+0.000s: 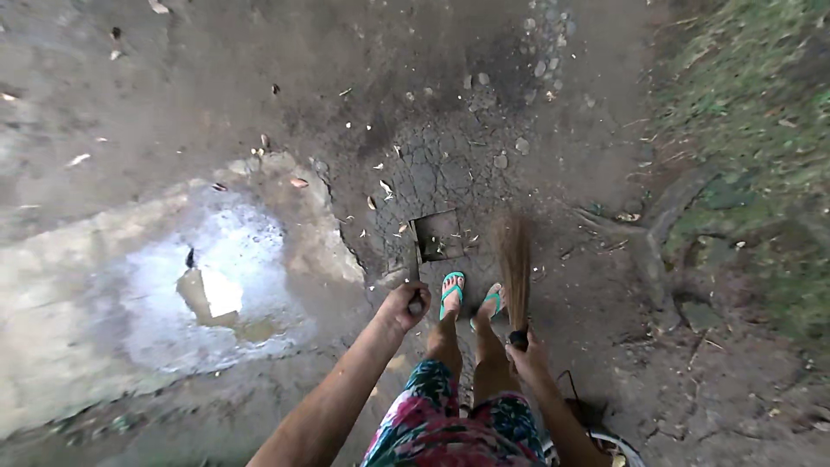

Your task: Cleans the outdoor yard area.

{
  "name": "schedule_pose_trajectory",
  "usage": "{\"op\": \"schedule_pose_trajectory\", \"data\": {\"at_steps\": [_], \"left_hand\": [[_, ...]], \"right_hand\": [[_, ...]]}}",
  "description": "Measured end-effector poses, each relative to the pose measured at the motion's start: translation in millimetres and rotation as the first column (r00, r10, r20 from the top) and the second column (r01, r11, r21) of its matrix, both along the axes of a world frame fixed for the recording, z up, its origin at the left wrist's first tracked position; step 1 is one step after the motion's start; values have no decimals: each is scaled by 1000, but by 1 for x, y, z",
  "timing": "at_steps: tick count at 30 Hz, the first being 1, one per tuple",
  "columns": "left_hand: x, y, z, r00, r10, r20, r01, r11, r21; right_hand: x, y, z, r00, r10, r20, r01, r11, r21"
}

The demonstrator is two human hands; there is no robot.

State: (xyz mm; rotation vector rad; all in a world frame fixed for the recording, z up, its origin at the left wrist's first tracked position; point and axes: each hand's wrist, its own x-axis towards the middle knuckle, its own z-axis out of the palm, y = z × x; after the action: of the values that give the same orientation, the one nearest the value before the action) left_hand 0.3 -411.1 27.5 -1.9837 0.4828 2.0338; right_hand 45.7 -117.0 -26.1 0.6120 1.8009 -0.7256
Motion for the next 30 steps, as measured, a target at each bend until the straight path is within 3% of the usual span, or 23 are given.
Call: {"op": "schedule_pose_trajectory", "data": {"at_steps": [4,9,13,16,21,25,30], "left_hand": [[6,8,-5,1000,-7,-4,6,999,-32],[10,16,-7,1000,-2,-9,1,999,-46],[15,14,-8,1000,7,-20,-7,1000,-30],[19,15,-8,999,13,-40,-15,999,-38],[23,19,-9,998,-5,-66,3,999,-37],[26,11,-10,998,-10,-55,8,999,-41],[38,-27,0,994,60,-88,-59,998,13]], "right_hand": [[12,-35,-35,983,-184,12,184,982,33],[30,-57,-45,995,46,91,-39,996,-81],[20,-37,-10,990,-73,119,93,980,-174],[13,-26,2,998,-39,51,45,992,-114],[11,-54,-35,999,39,-10,-39,999,-6],[24,-82,-50,978,199,67,-189,973,-134],[28,-80,3,974,216,74,-201,964,-175]]}}
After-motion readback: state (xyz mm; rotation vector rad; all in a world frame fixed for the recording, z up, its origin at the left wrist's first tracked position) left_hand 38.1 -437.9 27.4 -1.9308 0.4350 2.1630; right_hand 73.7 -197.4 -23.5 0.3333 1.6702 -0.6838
